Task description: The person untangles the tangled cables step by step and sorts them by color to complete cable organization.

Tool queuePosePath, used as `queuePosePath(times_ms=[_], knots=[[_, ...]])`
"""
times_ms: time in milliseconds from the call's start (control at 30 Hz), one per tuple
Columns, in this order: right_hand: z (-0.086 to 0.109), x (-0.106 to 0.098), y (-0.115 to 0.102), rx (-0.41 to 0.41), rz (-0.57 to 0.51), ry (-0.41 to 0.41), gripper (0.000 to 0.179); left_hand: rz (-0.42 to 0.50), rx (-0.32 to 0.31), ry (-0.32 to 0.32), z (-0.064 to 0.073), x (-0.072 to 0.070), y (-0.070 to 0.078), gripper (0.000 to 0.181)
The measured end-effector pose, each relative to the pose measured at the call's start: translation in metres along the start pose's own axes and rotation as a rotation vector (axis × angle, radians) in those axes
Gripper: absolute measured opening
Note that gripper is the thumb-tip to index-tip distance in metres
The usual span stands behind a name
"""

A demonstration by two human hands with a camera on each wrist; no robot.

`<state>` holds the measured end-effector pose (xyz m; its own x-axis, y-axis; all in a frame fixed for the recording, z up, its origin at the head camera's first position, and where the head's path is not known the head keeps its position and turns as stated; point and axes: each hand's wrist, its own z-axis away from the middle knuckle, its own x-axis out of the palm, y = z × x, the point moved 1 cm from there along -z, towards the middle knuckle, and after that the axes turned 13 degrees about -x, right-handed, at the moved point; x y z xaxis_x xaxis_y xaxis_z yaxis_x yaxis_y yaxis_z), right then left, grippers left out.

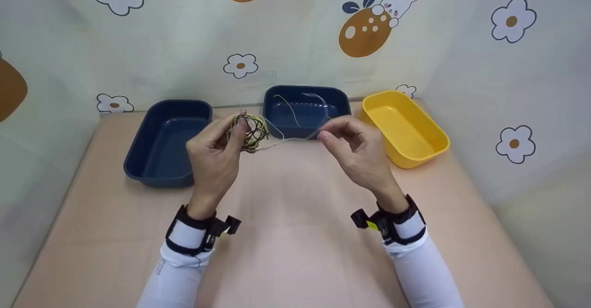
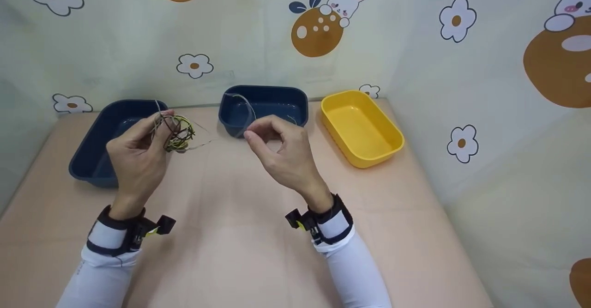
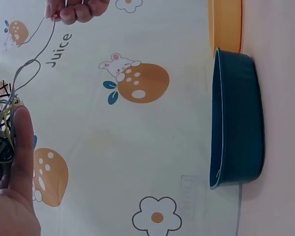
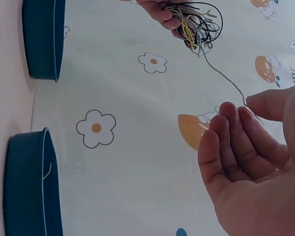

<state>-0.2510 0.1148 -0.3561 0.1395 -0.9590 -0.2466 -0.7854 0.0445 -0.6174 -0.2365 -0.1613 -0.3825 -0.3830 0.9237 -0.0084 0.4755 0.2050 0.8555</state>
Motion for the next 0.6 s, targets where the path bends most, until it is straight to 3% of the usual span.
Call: queuePosePath(times_ms=[67,200,267,367,500,600], knots=[[0.0,0.002,-0.002,-0.072,0.073,0.023,0.016,0.027,-0.039,-0.029,0.0,0.002,0.0,0.02],[0.001,0.009,-0.006,-0.305,0.294,0.054,0.018,0.12,-0.185,-0.096,0.002,0.004,0.003,0.024],[0.002,0.015,-0.007,-0.429,0.409,0.02,0.018,0.137,-0.243,-0.123,0.002,0.004,0.006,0.025],[0.004,0.024,-0.008,-0.567,0.571,-0.097,0.019,0.128,-0.288,-0.174,0.003,0.005,0.009,0.026],[0.005,0.031,-0.007,-0.661,0.773,-0.224,0.013,0.131,-0.306,-0.251,0.005,0.006,0.01,0.027],[0.006,0.033,-0.006,-0.663,0.799,-0.257,0.008,0.147,-0.301,-0.283,0.006,0.007,0.01,0.026]])
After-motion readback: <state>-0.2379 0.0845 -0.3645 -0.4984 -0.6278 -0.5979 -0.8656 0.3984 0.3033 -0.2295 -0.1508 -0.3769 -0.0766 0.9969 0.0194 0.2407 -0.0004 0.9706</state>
